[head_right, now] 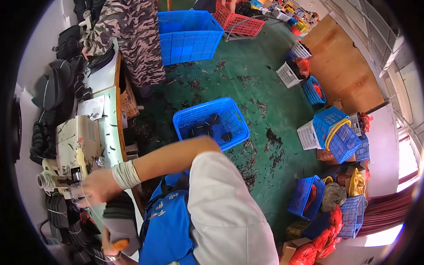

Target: The person assembles, stacks, and organizes small black padded fabric pieces by hand at a factory workstation, occasionally using an industrial sewing machine.

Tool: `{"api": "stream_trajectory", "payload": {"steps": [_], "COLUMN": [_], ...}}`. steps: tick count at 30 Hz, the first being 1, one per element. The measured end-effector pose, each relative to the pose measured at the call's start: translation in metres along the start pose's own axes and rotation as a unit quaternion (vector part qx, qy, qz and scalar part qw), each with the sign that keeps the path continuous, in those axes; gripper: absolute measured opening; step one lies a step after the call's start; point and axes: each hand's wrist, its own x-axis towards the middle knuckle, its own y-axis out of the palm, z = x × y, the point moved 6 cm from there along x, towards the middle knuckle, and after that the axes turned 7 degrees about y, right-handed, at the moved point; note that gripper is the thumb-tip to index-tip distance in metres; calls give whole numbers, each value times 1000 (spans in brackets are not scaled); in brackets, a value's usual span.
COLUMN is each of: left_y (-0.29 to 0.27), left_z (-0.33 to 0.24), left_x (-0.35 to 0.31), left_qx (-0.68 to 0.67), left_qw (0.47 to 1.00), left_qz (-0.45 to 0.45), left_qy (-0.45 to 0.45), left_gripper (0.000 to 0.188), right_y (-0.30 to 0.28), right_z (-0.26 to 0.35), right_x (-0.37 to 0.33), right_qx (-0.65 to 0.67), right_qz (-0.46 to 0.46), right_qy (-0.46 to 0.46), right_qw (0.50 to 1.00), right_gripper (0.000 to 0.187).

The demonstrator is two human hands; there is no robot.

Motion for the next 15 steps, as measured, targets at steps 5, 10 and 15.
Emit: {"api": "stream_trajectory", "payload": {"steps": [5,10,15], "left_y": [-111,-85,-75], "left_z": [106,105,139], "left_x": [-3,-34,-94], "left_qx": [277,100,-267], "left_qw": [933,867,864], "left_qz": [-140,-390,-371], "left_qy": [185,294,209], "left_gripper": [67,63,62], "right_y": [-17,47,125], "right_z": [-22,14,73], "right_x": [20,3,-7], "right_qx": [542,266,600], "right_qz": [-147,-60,87], "right_qy": [346,419,470], "right_qw": [752,866,642], "right_gripper": [93,111,127]}}
